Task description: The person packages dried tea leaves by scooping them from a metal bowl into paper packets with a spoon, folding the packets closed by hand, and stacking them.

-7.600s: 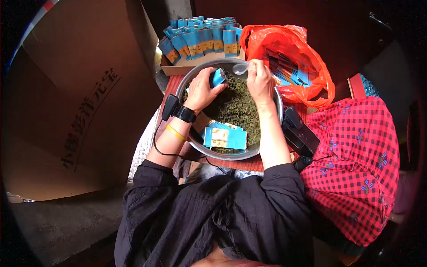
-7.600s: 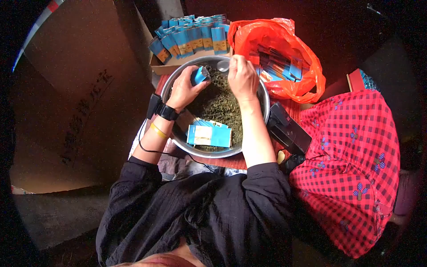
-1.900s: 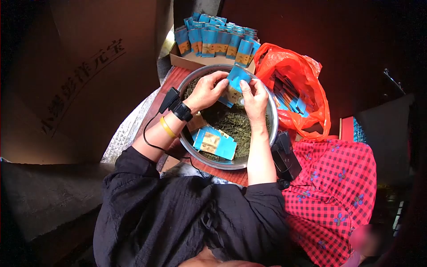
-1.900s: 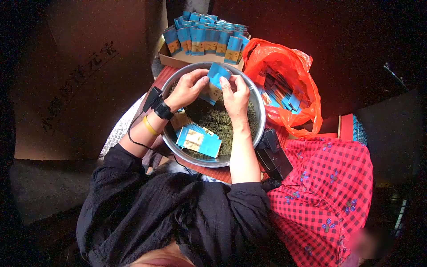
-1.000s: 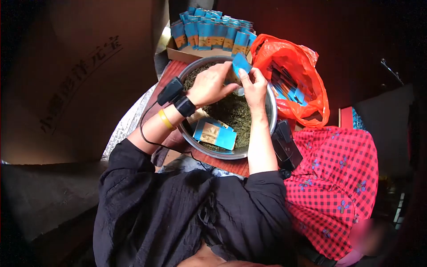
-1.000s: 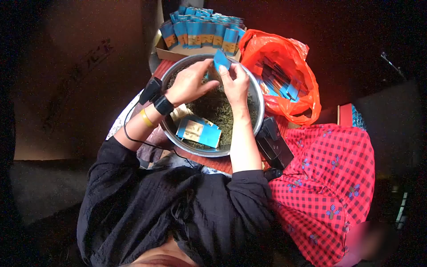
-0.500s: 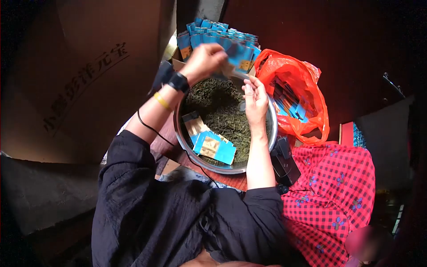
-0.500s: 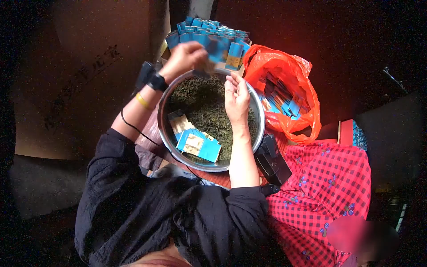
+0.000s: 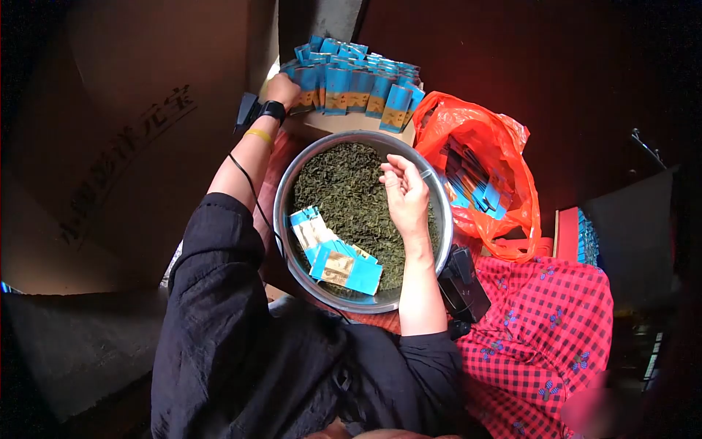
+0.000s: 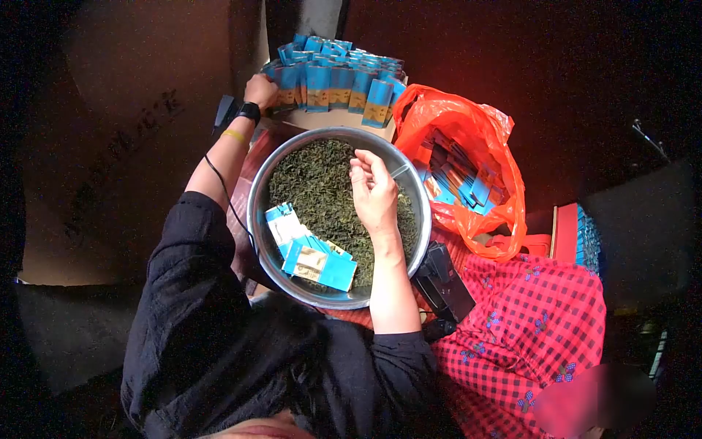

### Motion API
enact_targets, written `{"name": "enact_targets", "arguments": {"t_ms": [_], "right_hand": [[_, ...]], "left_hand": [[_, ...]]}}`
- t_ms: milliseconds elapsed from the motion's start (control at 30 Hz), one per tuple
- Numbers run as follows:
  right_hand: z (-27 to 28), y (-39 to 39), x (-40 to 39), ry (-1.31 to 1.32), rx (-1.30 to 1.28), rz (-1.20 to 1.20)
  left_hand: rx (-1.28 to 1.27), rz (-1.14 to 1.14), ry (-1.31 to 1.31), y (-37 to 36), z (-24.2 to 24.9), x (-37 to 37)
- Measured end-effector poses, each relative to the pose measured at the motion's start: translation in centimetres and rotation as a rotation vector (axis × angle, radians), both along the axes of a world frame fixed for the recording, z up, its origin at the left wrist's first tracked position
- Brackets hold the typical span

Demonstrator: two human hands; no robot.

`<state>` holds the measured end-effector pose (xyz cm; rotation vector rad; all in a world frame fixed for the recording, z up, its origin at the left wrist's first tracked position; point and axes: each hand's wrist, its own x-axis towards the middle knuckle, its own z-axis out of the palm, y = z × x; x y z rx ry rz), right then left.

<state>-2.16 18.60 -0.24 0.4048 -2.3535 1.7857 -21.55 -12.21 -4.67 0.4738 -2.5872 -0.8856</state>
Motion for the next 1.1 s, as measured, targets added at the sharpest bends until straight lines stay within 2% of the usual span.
{"name": "enact_targets", "arguments": {"t_ms": [167, 233, 300, 400, 500, 567, 633, 700, 767, 833, 900, 1000, 1100], "right_hand": [[-0.3, 0.1, -0.2, 0.008, 0.014, 0.009], [-0.7, 0.1, -0.4, 0.013, 0.031, -0.001], [-1.4, 0.3, -0.8, 0.014, 0.046, -0.003], [-1.2, 0.3, -0.8, -0.033, 0.137, 0.036], [-1.2, -0.1, -0.6, -0.076, 0.120, 0.155], [0.0, -0.2, 0.3, -0.165, 0.189, 0.389], [0.1, -0.8, 1.3, -0.273, 0.259, 0.625], [0.6, -1.6, 2.4, -0.411, 0.329, 0.751], [1.8, -2.2, 3.5, -0.303, 0.644, 0.810], [1.9, -2.7, 4.5, -0.149, 0.858, 0.838], [2.0, -3.2, 4.5, -0.115, 0.990, 0.912], [1.9, -2.4, 3.5, -0.212, 0.844, 0.929], [0.8, -0.4, 1.6, -0.248, 0.489, 0.768]], "left_hand": [[0.002, 0.114, 0.005, 1.3, 0.8, 1.0], [-0.010, 0.086, -0.030, 1.4, 1.8, 1.9], [-0.072, 0.105, 0.092, 0.9, 1.4, 2.0], [-0.036, 0.103, 0.204, -0.6, 0.1, 0.6], [0.004, 0.057, 0.278, -1.3, 0.4, 0.5], [0.031, 0.008, 0.305, -1.5, 0.4, 1.0], [-0.024, -0.107, 0.361, -2.3, -0.3, 0.1], [-0.063, -0.096, 0.430, -1.2, 0.7, 1.2], [0.038, -0.319, 0.332, -0.3, 2.2, 3.1], [-0.074, -0.387, 0.097, 4.1, 9.4, 10.4], [0.114, -0.705, 0.218, 5.7, 7.1, 11.4], [0.372, -0.891, 0.018, 8.5, 6.4, 15.2], [0.558, -0.943, -0.143, 10.4, 6.5, 17.8]]}}
